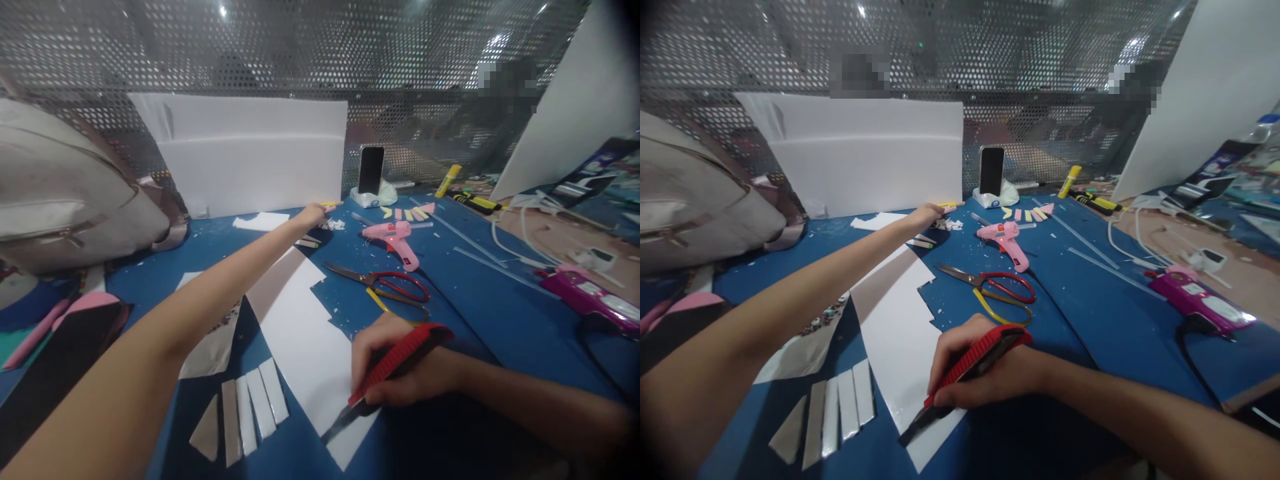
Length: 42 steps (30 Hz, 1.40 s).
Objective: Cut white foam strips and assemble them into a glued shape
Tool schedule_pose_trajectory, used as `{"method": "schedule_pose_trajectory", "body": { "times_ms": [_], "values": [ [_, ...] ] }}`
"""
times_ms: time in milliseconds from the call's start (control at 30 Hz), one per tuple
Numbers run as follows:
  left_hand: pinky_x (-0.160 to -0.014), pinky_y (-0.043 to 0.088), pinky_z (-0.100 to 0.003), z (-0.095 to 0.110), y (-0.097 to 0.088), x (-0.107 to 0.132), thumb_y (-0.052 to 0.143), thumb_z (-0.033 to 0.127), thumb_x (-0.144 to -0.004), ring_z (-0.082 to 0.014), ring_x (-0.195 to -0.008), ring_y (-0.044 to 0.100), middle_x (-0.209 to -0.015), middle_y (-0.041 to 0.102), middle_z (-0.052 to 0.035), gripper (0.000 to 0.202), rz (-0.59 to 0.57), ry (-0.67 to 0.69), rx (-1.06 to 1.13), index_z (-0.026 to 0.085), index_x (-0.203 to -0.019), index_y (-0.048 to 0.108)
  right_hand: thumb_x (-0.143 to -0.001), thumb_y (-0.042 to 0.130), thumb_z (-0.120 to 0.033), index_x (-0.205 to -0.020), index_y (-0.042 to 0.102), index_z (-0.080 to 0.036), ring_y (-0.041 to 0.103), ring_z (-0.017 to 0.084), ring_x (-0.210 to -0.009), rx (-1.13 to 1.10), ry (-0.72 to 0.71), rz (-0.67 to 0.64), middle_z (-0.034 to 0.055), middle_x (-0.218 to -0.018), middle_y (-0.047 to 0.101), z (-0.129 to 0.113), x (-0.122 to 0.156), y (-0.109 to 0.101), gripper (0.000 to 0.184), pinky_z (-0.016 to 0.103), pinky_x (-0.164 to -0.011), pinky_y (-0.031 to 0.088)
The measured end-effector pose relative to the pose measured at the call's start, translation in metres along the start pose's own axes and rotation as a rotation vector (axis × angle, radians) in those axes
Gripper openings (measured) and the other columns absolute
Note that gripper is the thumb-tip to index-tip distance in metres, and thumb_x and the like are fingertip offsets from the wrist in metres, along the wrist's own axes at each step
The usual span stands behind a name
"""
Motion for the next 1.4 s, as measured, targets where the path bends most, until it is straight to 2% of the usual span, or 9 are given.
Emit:
{"method": "schedule_pose_trajectory", "body": {
  "times_ms": [300, 500, 733, 833, 1033, 1133, 1233, 1333, 1400],
  "values": [
    [-0.087, 0.054, -0.043, -0.005, 0.023, -0.008, 0.06, 0.034, -0.095, -0.0226, -0.103, 0.062, -0.123, 0.059, -0.0092, 0.033, -0.001, 0.015, -0.11, 0.017, -0.122, 0.057, -0.072, 0.08, -0.018, -0.083, 0.073, -0.012, 0.069, 0.011, -0.064, 0.0, -0.026, -0.011, 0.0058, -0.076, 0.075, -0.005, 0.0, 0.0, 0.014, 0.016, -0.059, 0.051],
    [-0.087, 0.054, -0.043, 0.0, 0.012, -0.016, 0.06, 0.035, -0.094, -0.0231, -0.104, 0.062, -0.123, 0.059, -0.0091, 0.033, -0.04, 0.068, -0.136, 0.016, -0.122, 0.057, -0.073, 0.08, -0.02, -0.083, 0.073, -0.011, 0.069, 0.012, -0.064, -0.007, -0.008, -0.017, 0.0069, -0.076, 0.075, -0.006, 0.0, -0.001, 0.014, 0.017, -0.059, 0.05],
    [-0.089, 0.053, -0.045, -0.004, -0.005, -0.011, 0.06, 0.035, -0.094, -0.024, -0.105, 0.062, -0.123, 0.059, -0.0089, 0.033, -0.111, 0.14, -0.148, 0.016, -0.122, 0.057, -0.071, 0.08, -0.013, -0.083, 0.073, -0.012, 0.069, 0.011, -0.065, -0.011, 0.005, -0.018, 0.0057, -0.076, 0.075, -0.004, 0.002, -0.001, 0.013, 0.016, -0.058, 0.049],
    [-0.091, 0.052, -0.046, -0.007, -0.004, -0.01, 0.06, 0.035, -0.094, -0.0245, -0.108, 0.061, -0.126, 0.058, -0.0094, 0.034, -0.148, 0.173, -0.143, 0.017, -0.123, 0.056, -0.07, 0.08, -0.012, -0.083, 0.074, -0.012, 0.069, 0.011, -0.065, -0.004, 0.005, -0.018, 0.0053, -0.076, 0.075, -0.003, 0.003, -0.001, 0.014, 0.015, -0.058, 0.049],
    [-0.092, 0.051, -0.047, -0.011, 0.011, -0.013, 0.06, 0.034, -0.094, -0.0248, -0.11, 0.06, -0.128, 0.057, -0.0099, 0.035, -0.192, 0.229, -0.133, 0.017, -0.124, 0.056, -0.073, 0.08, -0.018, -0.083, 0.074, -0.013, 0.068, 0.011, -0.063, 0.046, 0.009, -0.028, 0.0052, -0.075, 0.075, -0.003, 0.003, -0.001, 0.013, 0.016, -0.058, 0.049],
    [-0.092, 0.051, -0.047, -0.004, 0.014, -0.012, 0.06, 0.034, -0.095, -0.0246, -0.11, 0.06, -0.128, 0.057, -0.0099, 0.034, -0.181, 0.259, -0.138, 0.017, -0.124, 0.056, -0.074, 0.08, -0.023, -0.084, 0.073, -0.013, 0.069, 0.011, -0.064, 0.069, 0.0, -0.028, 0.0049, -0.076, 0.075, -0.002, 0.003, -0.002, 0.015, 0.017, -0.058, 0.049],
    [-0.094, 0.05, -0.048, 0.012, 0.011, -0.005, 0.06, 0.035, -0.095, -0.0253, -0.112, 0.059, -0.129, 0.056, -0.0102, 0.035, -0.164, 0.291, -0.143, 0.017, -0.124, 0.056, -0.076, 0.078, -0.025, -0.086, 0.073, -0.014, 0.069, 0.012, -0.065, 0.073, -0.014, -0.026, 0.0047, -0.077, 0.075, -0.002, 0.004, -0.002, 0.015, 0.018, -0.059, 0.05],
    [-0.097, 0.048, -0.05, 0.034, 0.005, 0.016, 0.059, 0.036, -0.095, -0.0262, -0.115, 0.058, -0.13, 0.056, -0.0104, 0.035, -0.164, 0.326, -0.156, 0.017, -0.124, 0.056, -0.076, 0.078, -0.026, -0.085, 0.073, -0.015, 0.069, 0.012, -0.065, 0.081, -0.025, -0.034, 0.0045, -0.077, 0.075, -0.001, 0.005, -0.001, 0.015, 0.018, -0.061, 0.05],
    [-0.1, 0.046, -0.051, 0.049, -0.001, 0.039, 0.059, 0.036, -0.095, -0.0266, -0.118, 0.057, -0.132, 0.056, -0.0105, 0.034, -0.178, 0.354, -0.176, 0.017, -0.124, 0.057, -0.076, 0.078, -0.027, -0.086, 0.073, -0.015, 0.069, 0.012, -0.065, 0.085, -0.039, -0.035, 0.004, -0.076, 0.075, -0.001, 0.006, -0.001, 0.016, 0.019, -0.061, 0.05]
  ]
}}
Point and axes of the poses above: each hand's wrist, its own x-axis away from the middle knuckle, its own y-axis out of the palm, z = x × y, the point moved 3 cm from there along -x, towards the middle knuckle
